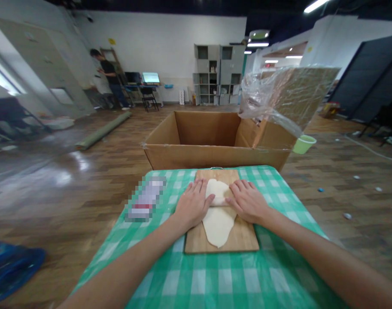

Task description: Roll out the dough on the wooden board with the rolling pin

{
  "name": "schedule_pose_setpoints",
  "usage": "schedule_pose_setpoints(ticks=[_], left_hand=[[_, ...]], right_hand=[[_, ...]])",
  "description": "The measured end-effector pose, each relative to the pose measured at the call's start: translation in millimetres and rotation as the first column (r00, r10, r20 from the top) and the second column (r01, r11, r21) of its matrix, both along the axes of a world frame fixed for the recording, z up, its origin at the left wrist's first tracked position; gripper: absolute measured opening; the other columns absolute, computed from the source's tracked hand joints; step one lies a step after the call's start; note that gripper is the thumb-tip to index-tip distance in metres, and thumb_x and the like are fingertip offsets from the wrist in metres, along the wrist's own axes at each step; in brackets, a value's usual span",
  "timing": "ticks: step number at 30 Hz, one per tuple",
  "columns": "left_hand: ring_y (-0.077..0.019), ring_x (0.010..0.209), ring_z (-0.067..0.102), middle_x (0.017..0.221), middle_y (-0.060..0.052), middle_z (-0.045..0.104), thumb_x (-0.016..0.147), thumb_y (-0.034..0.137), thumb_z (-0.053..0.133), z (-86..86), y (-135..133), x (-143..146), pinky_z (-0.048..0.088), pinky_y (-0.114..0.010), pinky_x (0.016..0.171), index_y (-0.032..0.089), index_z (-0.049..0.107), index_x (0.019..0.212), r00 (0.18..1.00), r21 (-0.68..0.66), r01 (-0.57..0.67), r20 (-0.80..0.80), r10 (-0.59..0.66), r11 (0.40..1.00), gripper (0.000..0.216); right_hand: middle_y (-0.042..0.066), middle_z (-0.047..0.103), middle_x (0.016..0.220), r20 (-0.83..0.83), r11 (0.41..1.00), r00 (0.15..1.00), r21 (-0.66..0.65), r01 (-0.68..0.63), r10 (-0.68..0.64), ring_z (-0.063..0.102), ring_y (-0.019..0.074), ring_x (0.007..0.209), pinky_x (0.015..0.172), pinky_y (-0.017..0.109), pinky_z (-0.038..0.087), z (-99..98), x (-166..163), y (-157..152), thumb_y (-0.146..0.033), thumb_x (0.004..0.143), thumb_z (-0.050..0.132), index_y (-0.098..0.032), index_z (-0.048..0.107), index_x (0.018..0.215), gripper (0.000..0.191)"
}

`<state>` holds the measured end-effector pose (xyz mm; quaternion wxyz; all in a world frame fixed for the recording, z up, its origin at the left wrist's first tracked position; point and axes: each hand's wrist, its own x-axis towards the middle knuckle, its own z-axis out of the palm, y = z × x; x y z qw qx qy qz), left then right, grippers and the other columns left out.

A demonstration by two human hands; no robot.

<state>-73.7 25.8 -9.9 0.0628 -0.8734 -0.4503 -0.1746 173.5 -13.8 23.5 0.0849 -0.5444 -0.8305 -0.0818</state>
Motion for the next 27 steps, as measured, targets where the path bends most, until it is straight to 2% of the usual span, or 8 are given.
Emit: schedule_pose_setpoints(ticks=[4,9,12,15,17,20,23,27], left_hand=[[-0.0399,0.153,0.047,0.157,-0.031,0.054,0.113,0.044,0.028,5.4,36.3,11.5,0.035,-0.062,0.125,0.000,0.045,0.157,0.999,0.012,-0.053,0.004,0.053,0.999,0.065],[-0.0311,0.153,0.049,0.159,-0.025,0.055,0.110,0.025,0.028,5.7,76.9,17.7,0.033,-0.054,0.128,0.007,0.035,0.165,0.999,-0.027,0.051,-0.008,-0.051,0.998,0.058],[-0.0310,0.152,0.051,0.156,-0.022,0.059,0.112,0.032,0.030,5.2,67.0,15.6,0.035,-0.053,0.128,0.010,0.046,0.158,0.994,-0.027,0.110,-0.015,-0.110,0.994,0.054],[-0.0342,0.151,0.052,0.153,-0.025,0.061,0.113,0.041,0.030,4.8,32.9,9.4,0.036,-0.054,0.127,0.005,0.054,0.151,0.999,-0.017,0.052,-0.008,-0.052,0.999,0.057],[-0.0358,0.152,0.050,0.158,-0.027,0.056,0.112,0.045,0.032,3.9,7.3,4.5,0.034,-0.054,0.128,0.003,0.050,0.154,1.000,-0.008,0.028,0.003,-0.028,1.000,0.062],[-0.0364,0.159,0.040,0.166,-0.027,0.046,0.111,0.048,0.035,2.5,-16.0,1.3,0.028,-0.055,0.132,0.002,0.042,0.160,0.998,0.017,0.050,0.030,-0.051,0.999,0.068],[-0.0381,0.157,0.043,0.161,-0.028,0.051,0.111,0.049,0.035,3.5,-7.1,6.6,0.029,-0.056,0.131,0.001,0.047,0.157,0.999,-0.001,0.015,0.044,-0.015,1.000,0.068],[-0.0349,0.141,0.059,0.144,-0.022,0.067,0.112,0.038,0.038,14.0,42.0,22.2,0.041,-0.055,0.122,0.011,0.066,0.136,0.999,-0.050,0.025,0.021,-0.024,0.998,0.046]], right_hand=[[0.020,0.066,0.131,-0.027,0.991,0.991,-0.011,0.132,-0.133,0.055,0.0356,0.125,0.109,0.048,0.038,0.1,-3.0,46.8,-0.059,0.112,0.032,-0.016,0.064,0.130,0.057],[0.022,0.062,0.145,-0.057,0.980,0.981,-0.085,0.180,-0.185,0.053,0.0361,0.133,0.113,0.050,0.037,1.4,-6.1,81.3,-0.056,0.113,0.031,-0.015,0.060,0.142,0.058],[0.021,0.063,0.146,-0.064,0.983,0.985,-0.097,0.156,-0.163,0.053,0.0355,0.138,0.115,0.050,0.037,1.7,-6.3,72.2,-0.061,0.112,0.032,-0.017,0.060,0.143,0.061],[0.021,0.064,0.146,-0.085,0.987,0.988,-0.111,0.119,-0.129,0.054,0.0345,0.142,0.118,0.049,0.038,-3.9,-7.2,41.0,-0.061,0.112,0.027,-0.014,0.062,0.142,0.065],[0.024,0.060,0.152,-0.120,0.989,0.985,-0.103,0.109,-0.121,0.052,0.0353,0.145,0.120,0.049,0.039,-12.1,-7.2,12.7,-0.062,0.112,0.025,-0.009,0.057,0.148,0.071],[0.028,0.045,0.166,-0.157,0.997,0.985,-0.058,0.059,-0.067,0.041,0.0392,0.156,0.125,0.054,0.033,-24.7,-5.7,-20.1,-0.067,0.109,0.029,-0.003,0.041,0.162,0.084],[0.025,0.047,0.165,-0.151,0.995,0.986,-0.070,0.066,-0.076,0.040,0.0388,0.157,0.125,0.054,0.033,-27.4,-5.5,-14.6,-0.067,0.109,0.028,-0.007,0.046,0.160,0.081],[0.022,0.058,0.156,-0.079,0.984,0.982,-0.060,0.168,-0.173,0.046,0.0382,0.151,0.124,0.057,0.031,-12.6,-7.9,45.5,-0.063,0.112,0.028,-0.015,0.065,0.140,0.068]])
